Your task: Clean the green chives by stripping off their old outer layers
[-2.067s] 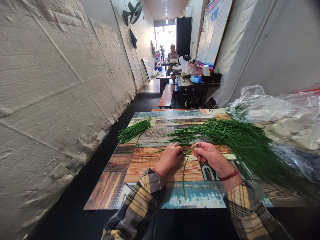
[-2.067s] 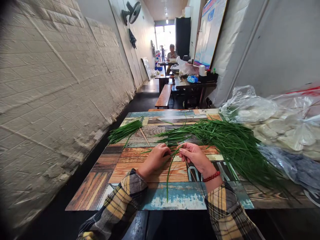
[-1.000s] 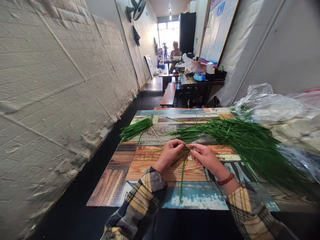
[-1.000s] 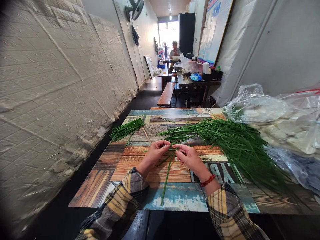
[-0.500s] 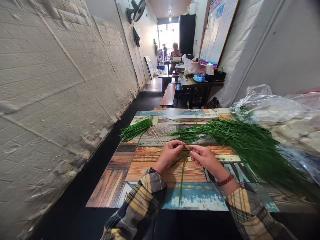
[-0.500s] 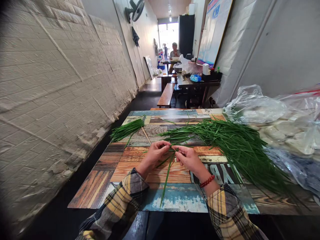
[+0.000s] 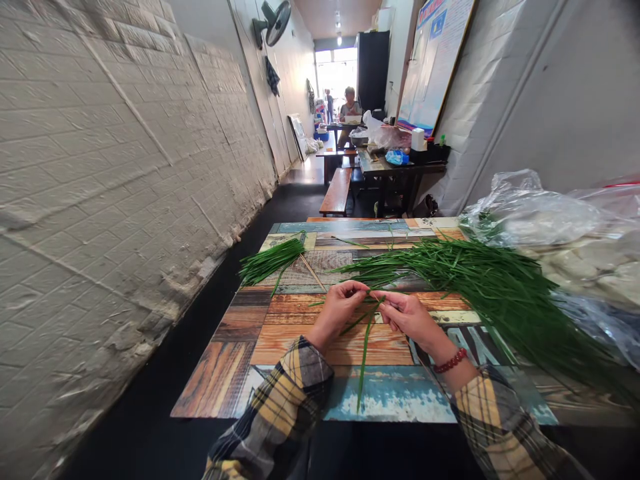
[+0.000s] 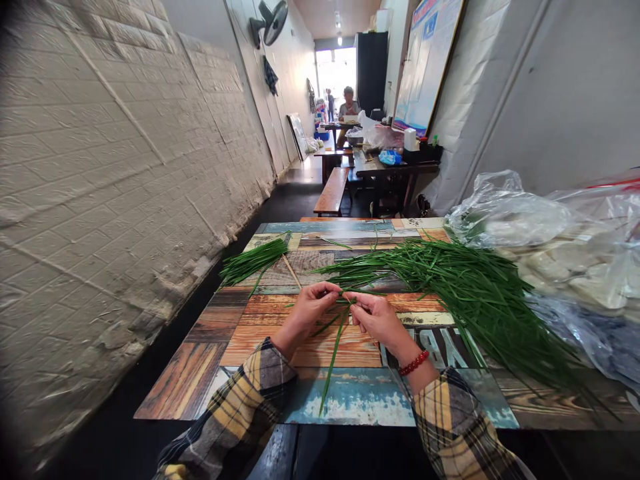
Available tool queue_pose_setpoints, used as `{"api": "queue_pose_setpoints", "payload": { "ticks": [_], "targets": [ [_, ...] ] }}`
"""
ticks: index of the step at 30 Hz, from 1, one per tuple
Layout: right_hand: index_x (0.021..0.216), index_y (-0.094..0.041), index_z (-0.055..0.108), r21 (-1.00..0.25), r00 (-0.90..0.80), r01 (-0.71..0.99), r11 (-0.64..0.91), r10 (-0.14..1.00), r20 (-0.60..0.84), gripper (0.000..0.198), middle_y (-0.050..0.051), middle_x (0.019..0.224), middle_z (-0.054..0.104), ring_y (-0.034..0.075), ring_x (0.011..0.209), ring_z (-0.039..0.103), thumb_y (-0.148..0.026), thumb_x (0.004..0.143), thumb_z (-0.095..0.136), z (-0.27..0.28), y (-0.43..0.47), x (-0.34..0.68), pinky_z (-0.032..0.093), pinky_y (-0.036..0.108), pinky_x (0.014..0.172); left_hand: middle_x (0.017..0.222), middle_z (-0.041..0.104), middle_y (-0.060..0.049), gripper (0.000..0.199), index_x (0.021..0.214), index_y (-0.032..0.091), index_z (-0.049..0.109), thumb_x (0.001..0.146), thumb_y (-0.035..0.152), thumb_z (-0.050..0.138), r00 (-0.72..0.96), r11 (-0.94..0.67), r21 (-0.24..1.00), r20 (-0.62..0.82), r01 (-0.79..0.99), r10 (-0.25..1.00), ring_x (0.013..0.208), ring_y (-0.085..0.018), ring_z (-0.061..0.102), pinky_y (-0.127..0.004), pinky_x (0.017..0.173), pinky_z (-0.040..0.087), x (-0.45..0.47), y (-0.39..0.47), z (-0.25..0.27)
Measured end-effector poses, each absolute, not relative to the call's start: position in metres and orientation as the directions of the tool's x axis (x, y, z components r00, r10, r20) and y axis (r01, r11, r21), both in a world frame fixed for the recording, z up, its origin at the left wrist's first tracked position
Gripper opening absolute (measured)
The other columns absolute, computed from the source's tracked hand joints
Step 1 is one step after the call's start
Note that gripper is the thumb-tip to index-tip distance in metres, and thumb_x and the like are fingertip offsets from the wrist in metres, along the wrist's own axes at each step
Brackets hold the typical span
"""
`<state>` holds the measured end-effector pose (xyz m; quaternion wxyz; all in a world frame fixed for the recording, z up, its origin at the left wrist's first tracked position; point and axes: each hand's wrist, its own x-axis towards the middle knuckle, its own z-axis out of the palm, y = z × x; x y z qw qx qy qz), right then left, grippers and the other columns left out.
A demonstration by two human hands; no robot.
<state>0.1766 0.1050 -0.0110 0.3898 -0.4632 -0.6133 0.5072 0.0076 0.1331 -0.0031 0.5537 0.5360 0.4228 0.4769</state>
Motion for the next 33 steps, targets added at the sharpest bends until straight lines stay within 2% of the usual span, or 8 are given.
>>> {"api": "queue_pose_setpoints", "payload": {
  "ticks": [8,17,22,28,33],
  "targets": [
    [0.116,-0.011,0.062,-0.986,-0.265,0.159,0.052,0.964,0.008,0.043,-0.005,0.054,0.053,0.007,0.04,0.042,-0.033,0.081,0.054,-0.0166,0.1073,0.1772,0.033,0.021,0.041,0.07,0.064,-0.003,0.015,0.077,0.011,0.068,0.073,0.025,0.065,0.189,-0.116,0.993,0.112,0.01,0.976,0.065,-0.01,0.053,-0.021,0.063,0.04,0.0072,0.1345,-0.0058],
    [0.113,-0.012,0.061,-0.988,-0.277,0.144,0.049,0.961,0.007,0.039,-0.005,0.054,0.052,0.006,0.039,0.041,-0.031,0.081,0.053,-0.0161,0.1075,0.1773,0.033,0.02,0.041,0.065,0.057,-0.001,0.013,0.075,0.014,0.069,0.077,0.019,0.057,0.193,-0.398,0.861,0.352,0.317,0.916,0.059,-0.009,0.046,-0.02,0.056,0.034,0.007,0.133,-0.0026],
    [0.116,-0.009,0.057,-0.991,-0.262,0.131,0.038,0.965,0.002,0.043,-0.005,0.055,0.054,0.006,0.039,0.043,-0.033,0.08,0.054,-0.0174,0.1087,0.1775,0.034,0.02,0.04,0.063,0.057,0.0,0.012,0.075,0.013,0.067,0.075,0.017,0.056,0.19,-0.359,0.878,0.312,0.316,0.931,0.056,-0.008,0.044,-0.019,0.054,0.033,0.0085,0.1329,-0.0049],
    [0.139,-0.012,0.035,-0.995,-0.264,0.089,0.05,0.964,0.025,0.067,-0.007,0.055,0.056,0.007,0.039,0.044,-0.033,0.079,0.055,-0.012,0.1056,0.1769,0.033,0.019,0.039,0.062,0.055,0.001,0.011,0.074,0.013,0.065,0.075,0.019,0.057,0.191,-0.332,0.887,0.283,0.32,0.94,0.056,-0.008,0.043,-0.02,0.053,0.032,0.0085,0.1326,-0.0052],
    [0.139,-0.015,0.037,-0.996,-0.274,0.069,0.048,0.961,0.028,0.065,-0.007,0.056,0.056,0.007,0.04,0.044,-0.035,0.08,0.057,-0.011,0.1044,0.1771,0.035,0.019,0.041,0.063,0.056,0.0,0.012,0.072,0.014,0.066,0.077,0.02,0.057,0.252,-0.398,0.847,0.324,0.353,0.912,0.058,-0.009,0.044,-0.021,0.055,0.031,0.0078,0.1316,-0.0036]
  ]
}}
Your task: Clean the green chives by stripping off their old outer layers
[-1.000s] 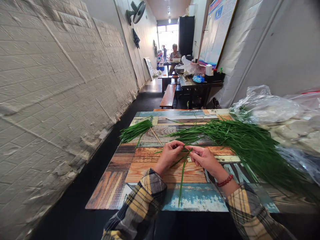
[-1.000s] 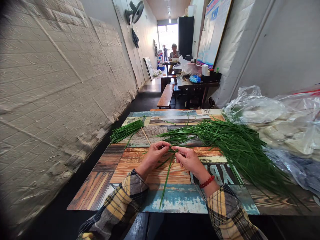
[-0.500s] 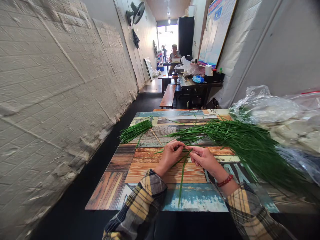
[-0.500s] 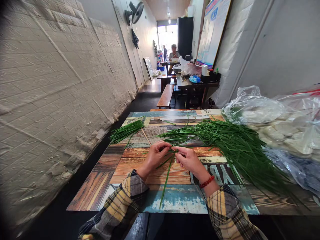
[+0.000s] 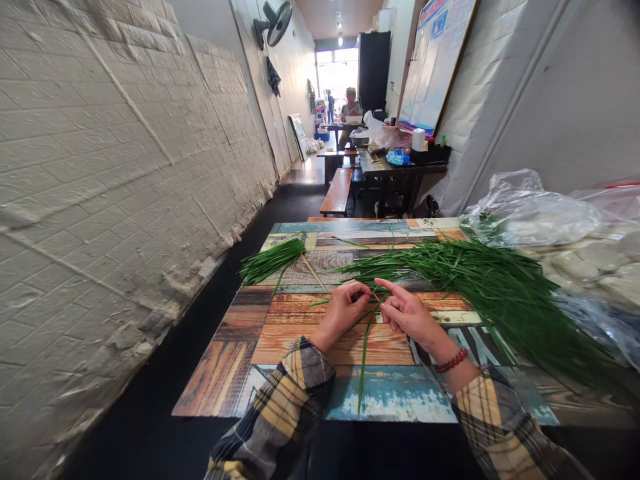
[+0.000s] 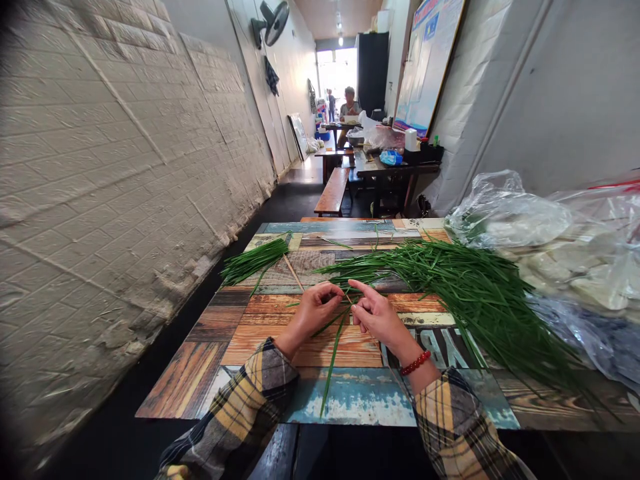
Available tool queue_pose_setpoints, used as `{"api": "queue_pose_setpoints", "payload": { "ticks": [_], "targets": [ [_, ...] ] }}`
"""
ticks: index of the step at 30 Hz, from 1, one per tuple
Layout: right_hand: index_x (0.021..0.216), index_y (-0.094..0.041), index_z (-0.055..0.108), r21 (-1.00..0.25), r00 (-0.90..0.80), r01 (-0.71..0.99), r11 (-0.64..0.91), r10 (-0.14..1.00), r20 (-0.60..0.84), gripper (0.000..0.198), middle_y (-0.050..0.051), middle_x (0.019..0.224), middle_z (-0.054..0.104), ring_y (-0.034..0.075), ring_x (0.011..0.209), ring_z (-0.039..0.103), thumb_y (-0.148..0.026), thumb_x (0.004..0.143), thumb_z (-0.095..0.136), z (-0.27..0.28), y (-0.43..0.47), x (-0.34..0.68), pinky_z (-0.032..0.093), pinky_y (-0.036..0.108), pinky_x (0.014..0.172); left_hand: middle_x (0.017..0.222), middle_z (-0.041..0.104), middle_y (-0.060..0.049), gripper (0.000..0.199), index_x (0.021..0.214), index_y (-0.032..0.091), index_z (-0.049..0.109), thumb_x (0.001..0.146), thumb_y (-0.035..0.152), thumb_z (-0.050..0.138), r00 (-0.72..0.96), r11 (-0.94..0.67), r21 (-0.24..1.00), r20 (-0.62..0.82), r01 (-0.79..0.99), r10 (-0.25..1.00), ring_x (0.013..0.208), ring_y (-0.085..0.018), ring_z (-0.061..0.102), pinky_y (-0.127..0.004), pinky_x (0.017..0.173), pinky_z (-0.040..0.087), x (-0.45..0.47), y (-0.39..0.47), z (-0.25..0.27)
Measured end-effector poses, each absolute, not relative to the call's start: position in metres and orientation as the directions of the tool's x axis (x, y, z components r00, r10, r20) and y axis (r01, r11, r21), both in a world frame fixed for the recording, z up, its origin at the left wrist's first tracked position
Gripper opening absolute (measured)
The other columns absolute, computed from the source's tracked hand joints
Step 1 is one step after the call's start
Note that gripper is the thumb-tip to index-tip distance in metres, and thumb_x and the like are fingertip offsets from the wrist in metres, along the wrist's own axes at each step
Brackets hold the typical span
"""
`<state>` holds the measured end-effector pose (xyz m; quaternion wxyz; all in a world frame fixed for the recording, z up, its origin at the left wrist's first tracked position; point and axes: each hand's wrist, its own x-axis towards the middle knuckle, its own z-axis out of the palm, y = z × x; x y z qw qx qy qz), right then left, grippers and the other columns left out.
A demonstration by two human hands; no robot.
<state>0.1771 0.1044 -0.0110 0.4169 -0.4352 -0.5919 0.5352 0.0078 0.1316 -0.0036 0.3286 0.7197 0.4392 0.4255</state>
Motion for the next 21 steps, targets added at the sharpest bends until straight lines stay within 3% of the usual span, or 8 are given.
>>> {"api": "queue_pose_setpoints", "payload": {
  "ticks": [5,13,18,21],
  "targets": [
    [0.131,-0.015,0.043,-0.996,-0.29,0.063,0.063,0.956,0.042,0.056,-0.007,0.056,0.056,0.007,0.04,0.045,-0.037,0.08,0.057,-0.015,0.107,0.178,0.035,0.02,0.041,0.066,0.058,-0.001,0.014,0.073,0.015,0.069,0.079,0.024,0.059,0.326,-0.455,0.814,0.347,0.361,0.879,0.061,-0.01,0.048,-0.022,0.058,0.033,0.007,0.132,-0.005],
    [0.1,-0.019,0.047,-0.999,-0.248,0.038,0.024,0.969,0.014,0.038,-0.006,0.057,0.057,0.008,0.041,0.048,-0.046,0.077,0.061,-0.01,0.108,0.182,0.032,0.019,0.039,0.076,0.063,-0.004,0.017,0.081,0.016,0.071,0.082,0.026,0.058,0.47,-0.477,0.827,0.307,0.299,0.827,0.072,-0.013,0.054,-0.023,0.065,0.038,0.006,0.13,-0.002],
    [0.103,-0.019,0.048,-1.0,-0.154,-0.025,0.003,0.988,0.006,0.044,-0.005,0.06,0.057,0.008,0.043,0.048,-0.049,0.075,0.065,-0.005,0.108,0.193,0.03,0.019,0.039,0.075,0.065,-0.004,0.021,0.091,0.013,0.069,0.082,0.024,0.053,0.275,-0.234,0.949,0.172,0.21,0.946,0.067,-0.012,0.055,-0.022,0.061,0.04,0.005,0.138,-0.009],
    [0.104,-0.018,0.051,-0.998,-0.077,-0.059,0.005,0.997,0.009,0.044,-0.005,0.06,0.055,0.007,0.043,0.046,-0.051,0.076,0.062,-0.004,0.11,0.199,0.029,0.019,0.039,0.071,0.064,-0.004,0.019,0.086,0.014,0.069,0.081,0.021,0.052,0.181,-0.259,0.911,0.209,0.322,0.961,0.066,-0.013,0.055,-0.024,0.062,0.041,0.003,0.143,-0.014]
  ]
}}
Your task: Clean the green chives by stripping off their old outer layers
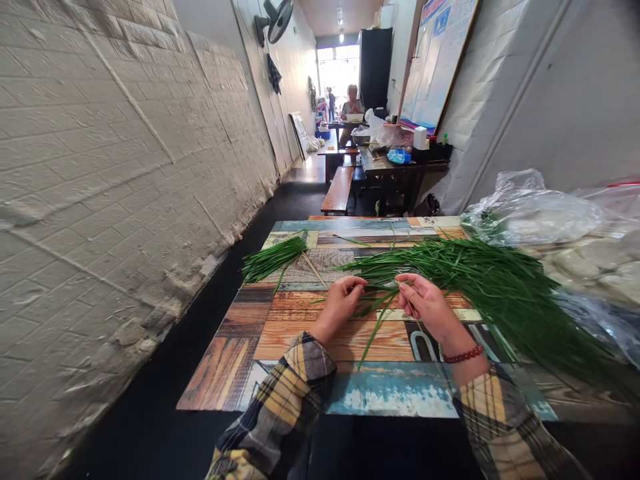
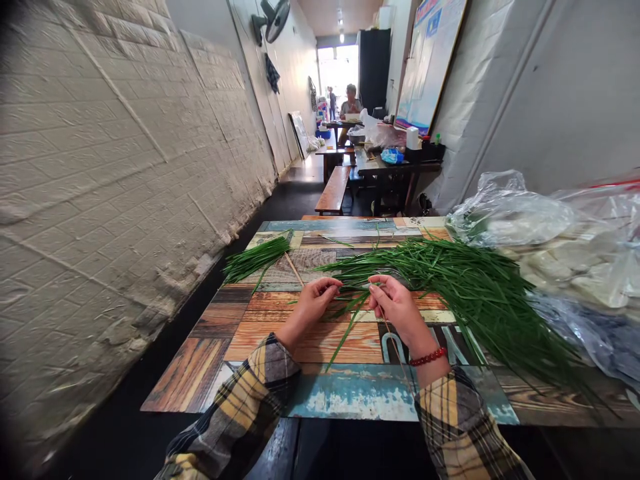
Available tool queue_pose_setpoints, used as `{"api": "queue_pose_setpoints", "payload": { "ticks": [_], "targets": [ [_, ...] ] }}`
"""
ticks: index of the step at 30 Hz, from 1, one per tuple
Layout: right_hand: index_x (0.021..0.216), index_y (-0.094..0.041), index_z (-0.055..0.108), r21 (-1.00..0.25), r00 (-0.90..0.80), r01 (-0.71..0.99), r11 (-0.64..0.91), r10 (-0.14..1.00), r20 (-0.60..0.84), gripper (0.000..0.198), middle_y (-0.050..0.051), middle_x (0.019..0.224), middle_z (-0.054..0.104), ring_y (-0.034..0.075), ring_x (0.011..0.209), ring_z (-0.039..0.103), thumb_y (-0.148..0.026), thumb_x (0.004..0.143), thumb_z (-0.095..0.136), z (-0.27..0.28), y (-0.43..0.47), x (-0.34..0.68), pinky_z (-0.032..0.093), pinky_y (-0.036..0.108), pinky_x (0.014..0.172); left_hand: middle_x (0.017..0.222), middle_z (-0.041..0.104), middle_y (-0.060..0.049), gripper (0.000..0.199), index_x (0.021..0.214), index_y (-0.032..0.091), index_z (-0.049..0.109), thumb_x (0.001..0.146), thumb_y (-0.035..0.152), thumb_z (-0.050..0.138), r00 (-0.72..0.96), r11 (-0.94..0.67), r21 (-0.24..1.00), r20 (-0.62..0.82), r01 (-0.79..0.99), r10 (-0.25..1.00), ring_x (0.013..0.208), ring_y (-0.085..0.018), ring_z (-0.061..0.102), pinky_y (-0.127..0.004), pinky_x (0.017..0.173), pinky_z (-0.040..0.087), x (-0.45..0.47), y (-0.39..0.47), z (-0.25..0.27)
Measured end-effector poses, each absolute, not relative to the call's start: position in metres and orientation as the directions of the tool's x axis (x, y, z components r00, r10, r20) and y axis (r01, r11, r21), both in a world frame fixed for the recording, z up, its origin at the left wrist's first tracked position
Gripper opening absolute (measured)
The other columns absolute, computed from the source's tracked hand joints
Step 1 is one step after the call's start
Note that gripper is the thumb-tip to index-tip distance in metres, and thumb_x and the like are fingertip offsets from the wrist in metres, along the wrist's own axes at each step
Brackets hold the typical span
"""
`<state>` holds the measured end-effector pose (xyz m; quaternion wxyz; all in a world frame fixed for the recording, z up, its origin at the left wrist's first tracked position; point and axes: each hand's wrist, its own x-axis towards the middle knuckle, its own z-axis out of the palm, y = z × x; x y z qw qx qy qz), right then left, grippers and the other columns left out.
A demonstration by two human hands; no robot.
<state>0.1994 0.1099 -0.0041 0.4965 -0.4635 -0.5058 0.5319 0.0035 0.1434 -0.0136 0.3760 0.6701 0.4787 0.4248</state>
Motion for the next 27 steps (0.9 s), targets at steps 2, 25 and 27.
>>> {"api": "queue_pose_setpoints", "payload": {
  "ticks": [2,25,27],
  "targets": [
    [0.101,-0.017,0.053,-0.998,-0.048,-0.061,-0.004,0.999,-0.001,0.044,-0.005,0.059,0.054,0.007,0.042,0.044,-0.053,0.077,0.061,-0.005,0.111,0.202,0.029,0.02,0.039,0.076,0.064,-0.004,0.016,0.082,0.015,0.069,0.081,0.019,0.053,0.212,-0.357,0.827,0.291,0.433,0.933,0.073,-0.015,0.056,-0.026,0.068,0.042,0.003,0.144,-0.014],
    [0.096,-0.018,0.06,-0.997,-0.126,-0.066,-0.043,0.991,-0.034,0.044,-0.005,0.058,0.053,0.007,0.043,0.043,-0.053,0.071,0.067,-0.001,0.108,0.197,0.029,0.021,0.04,0.07,0.055,-0.001,0.009,0.072,0.016,0.052,0.08,0.018,0.049,0.2,-0.337,0.858,0.279,0.387,0.939,0.068,-0.013,0.051,-0.025,0.066,0.04,0.016,0.148,-0.009],
    [0.097,-0.017,0.061,-0.997,-0.141,-0.062,-0.046,0.989,-0.037,0.044,-0.004,0.057,0.054,0.007,0.043,0.044,-0.052,0.071,0.067,-0.002,0.107,0.194,0.03,0.021,0.04,0.065,0.054,0.002,0.009,0.076,0.016,0.05,0.079,0.024,0.052,0.214,-0.174,0.976,0.143,0.133,0.966,0.056,-0.009,0.048,-0.021,0.055,0.037,0.018,0.148,-0.007]
  ]
}}
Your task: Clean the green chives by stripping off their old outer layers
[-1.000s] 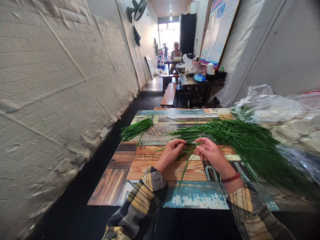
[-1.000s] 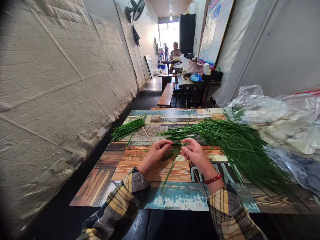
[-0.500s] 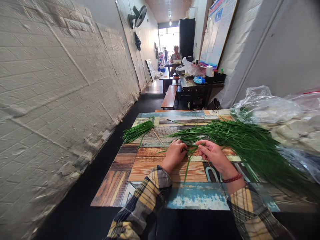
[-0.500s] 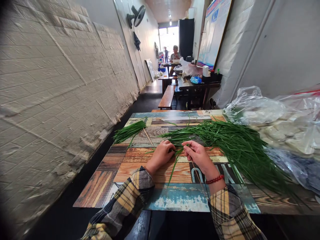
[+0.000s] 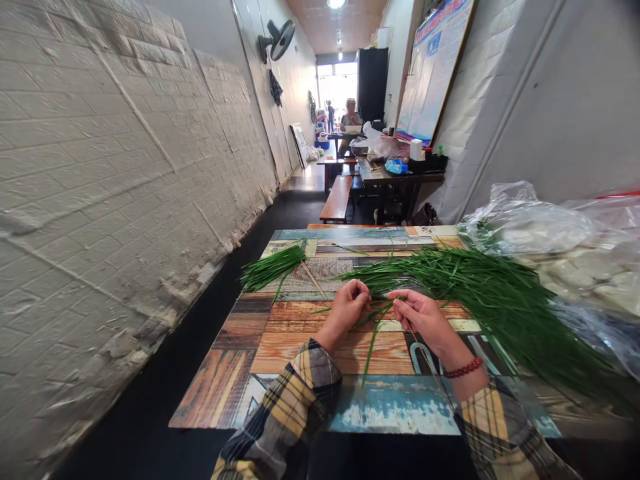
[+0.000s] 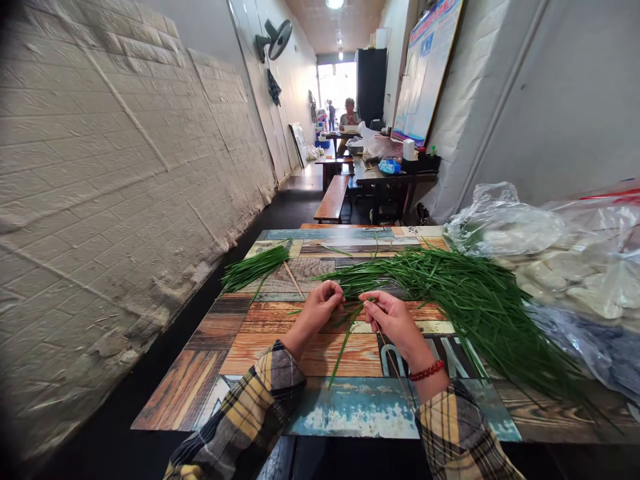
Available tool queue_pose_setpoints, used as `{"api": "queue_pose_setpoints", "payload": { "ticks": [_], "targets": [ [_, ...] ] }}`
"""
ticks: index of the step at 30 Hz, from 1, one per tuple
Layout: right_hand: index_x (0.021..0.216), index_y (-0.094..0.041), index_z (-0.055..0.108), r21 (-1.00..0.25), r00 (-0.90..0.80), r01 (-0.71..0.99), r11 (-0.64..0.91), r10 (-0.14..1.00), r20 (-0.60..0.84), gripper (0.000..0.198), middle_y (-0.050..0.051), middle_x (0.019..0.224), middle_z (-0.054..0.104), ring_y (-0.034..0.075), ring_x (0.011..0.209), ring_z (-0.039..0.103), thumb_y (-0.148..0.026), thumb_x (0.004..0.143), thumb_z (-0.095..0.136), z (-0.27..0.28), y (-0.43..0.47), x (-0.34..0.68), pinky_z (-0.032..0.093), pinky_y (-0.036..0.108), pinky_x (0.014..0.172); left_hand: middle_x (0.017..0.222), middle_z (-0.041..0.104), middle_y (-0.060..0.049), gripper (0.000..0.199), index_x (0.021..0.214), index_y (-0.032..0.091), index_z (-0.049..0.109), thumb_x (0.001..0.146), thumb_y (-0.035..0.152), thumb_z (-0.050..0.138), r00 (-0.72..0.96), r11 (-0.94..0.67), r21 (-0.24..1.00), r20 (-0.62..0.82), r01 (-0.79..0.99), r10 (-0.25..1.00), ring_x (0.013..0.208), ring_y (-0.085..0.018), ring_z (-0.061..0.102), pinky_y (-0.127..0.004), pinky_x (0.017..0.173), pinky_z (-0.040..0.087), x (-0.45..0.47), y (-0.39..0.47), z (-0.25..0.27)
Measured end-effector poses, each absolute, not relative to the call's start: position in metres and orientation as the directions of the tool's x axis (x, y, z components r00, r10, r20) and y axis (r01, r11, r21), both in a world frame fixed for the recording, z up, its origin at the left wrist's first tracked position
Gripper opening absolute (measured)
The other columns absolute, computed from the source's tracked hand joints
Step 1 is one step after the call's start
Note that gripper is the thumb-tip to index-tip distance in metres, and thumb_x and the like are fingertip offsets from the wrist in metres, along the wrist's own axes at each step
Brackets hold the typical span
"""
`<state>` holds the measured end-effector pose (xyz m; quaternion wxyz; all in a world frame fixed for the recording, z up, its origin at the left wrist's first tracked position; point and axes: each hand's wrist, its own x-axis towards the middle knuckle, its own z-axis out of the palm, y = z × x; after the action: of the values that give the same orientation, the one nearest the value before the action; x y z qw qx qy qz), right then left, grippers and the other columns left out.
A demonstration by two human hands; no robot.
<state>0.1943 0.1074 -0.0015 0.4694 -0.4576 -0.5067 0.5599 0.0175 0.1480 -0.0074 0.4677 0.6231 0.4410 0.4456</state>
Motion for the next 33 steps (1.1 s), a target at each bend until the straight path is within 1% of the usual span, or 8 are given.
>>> {"api": "queue_pose_setpoints", "payload": {
  "ticks": [2,5,8,13,17,20,26,33],
  "targets": [
    [0.098,-0.016,0.061,-0.998,-0.16,-0.051,-0.047,0.986,-0.039,0.044,-0.004,0.057,0.055,0.007,0.043,0.044,-0.052,0.072,0.066,-0.004,0.107,0.192,0.031,0.021,0.04,0.064,0.053,0.003,0.017,0.081,0.016,0.05,0.077,0.031,0.057,0.249,-0.043,0.998,0.054,-0.049,0.967,0.049,-0.006,0.043,-0.018,0.048,0.032,0.019,0.146,-0.005],
    [0.1,-0.016,0.062,-0.999,-0.185,-0.026,-0.041,0.982,-0.035,0.045,-0.003,0.057,0.055,0.007,0.043,0.045,-0.052,0.074,0.066,-0.008,0.107,0.19,0.032,0.02,0.04,0.063,0.052,0.004,0.026,0.084,0.015,0.052,0.075,0.038,0.061,0.261,0.038,0.99,-0.001,-0.136,0.965,0.045,-0.003,0.035,-0.017,0.043,0.024,0.019,0.143,-0.002],
    [0.102,-0.016,0.063,-1.0,-0.212,-0.005,-0.029,0.977,-0.027,0.045,-0.004,0.058,0.055,0.007,0.043,0.045,-0.051,0.075,0.065,-0.012,0.109,0.188,0.034,0.02,0.041,0.063,0.05,0.005,0.027,0.082,0.015,0.055,0.073,0.038,0.064,0.26,0.067,0.989,-0.03,-0.135,0.965,0.045,-0.003,0.033,-0.017,0.044,0.023,0.018,0.141,0.0],
    [0.106,-0.015,0.063,-0.999,-0.225,0.032,0.016,0.974,0.008,0.047,-0.004,0.059,0.055,0.007,0.041,0.045,-0.051,0.075,0.063,-0.012,0.11,0.186,0.034,0.021,0.04,0.066,0.052,0.003,0.029,0.075,0.012,0.056,0.068,0.038,0.069,0.27,0.046,0.988,-0.005,-0.146,0.963,0.055,-0.005,0.042,-0.018,0.053,0.032,0.018,0.142,-0.003],
    [0.108,-0.015,0.062,-0.998,-0.203,0.051,0.043,0.979,0.032,0.046,-0.004,0.059,0.055,0.007,0.042,0.045,-0.05,0.077,0.061,-0.013,0.11,0.186,0.034,0.021,0.041,0.069,0.055,0.0,0.033,0.074,0.012,0.056,0.063,0.038,0.074,0.316,0.012,0.99,0.032,-0.139,0.948,0.061,-0.007,0.047,-0.019,0.057,0.036,0.019,0.143,-0.009],
    [0.108,-0.014,0.062,-0.998,-0.201,0.042,0.05,0.979,0.041,0.046,-0.003,0.06,0.055,0.006,0.043,0.045,-0.049,0.079,0.061,-0.014,0.11,0.187,0.034,0.02,0.042,0.069,0.055,0.0,0.033,0.074,0.011,0.057,0.062,0.036,0.075,0.303,-0.008,0.991,0.049,-0.133,0.952,0.061,-0.007,0.047,-0.019,0.057,0.035,0.019,0.143,-0.01],
    [0.111,-0.013,0.063,-0.998,-0.204,0.045,0.047,0.978,0.037,0.047,-0.004,0.058,0.053,0.006,0.042,0.043,-0.048,0.079,0.059,-0.012,0.109,0.186,0.033,0.02,0.041,0.061,0.051,0.004,0.031,0.073,0.012,0.058,0.065,0.038,0.072,0.232,0.045,0.989,-0.012,-0.138,0.973,0.053,-0.005,0.041,-0.017,0.052,0.03,0.02,0.139,0.0],
    [0.113,-0.013,0.063,-0.997,-0.222,0.066,0.051,0.974,0.035,0.045,-0.004,0.057,0.052,0.006,0.043,0.041,-0.044,0.081,0.057,-0.015,0.108,0.182,0.035,0.02,0.04,0.062,0.053,0.003,0.029,0.073,0.012,0.059,0.065,0.036,0.073,0.222,0.047,0.988,-0.014,-0.145,0.975,0.053,-0.005,0.041,-0.018,0.052,0.03,0.021,0.137,0.004]
  ]
}}
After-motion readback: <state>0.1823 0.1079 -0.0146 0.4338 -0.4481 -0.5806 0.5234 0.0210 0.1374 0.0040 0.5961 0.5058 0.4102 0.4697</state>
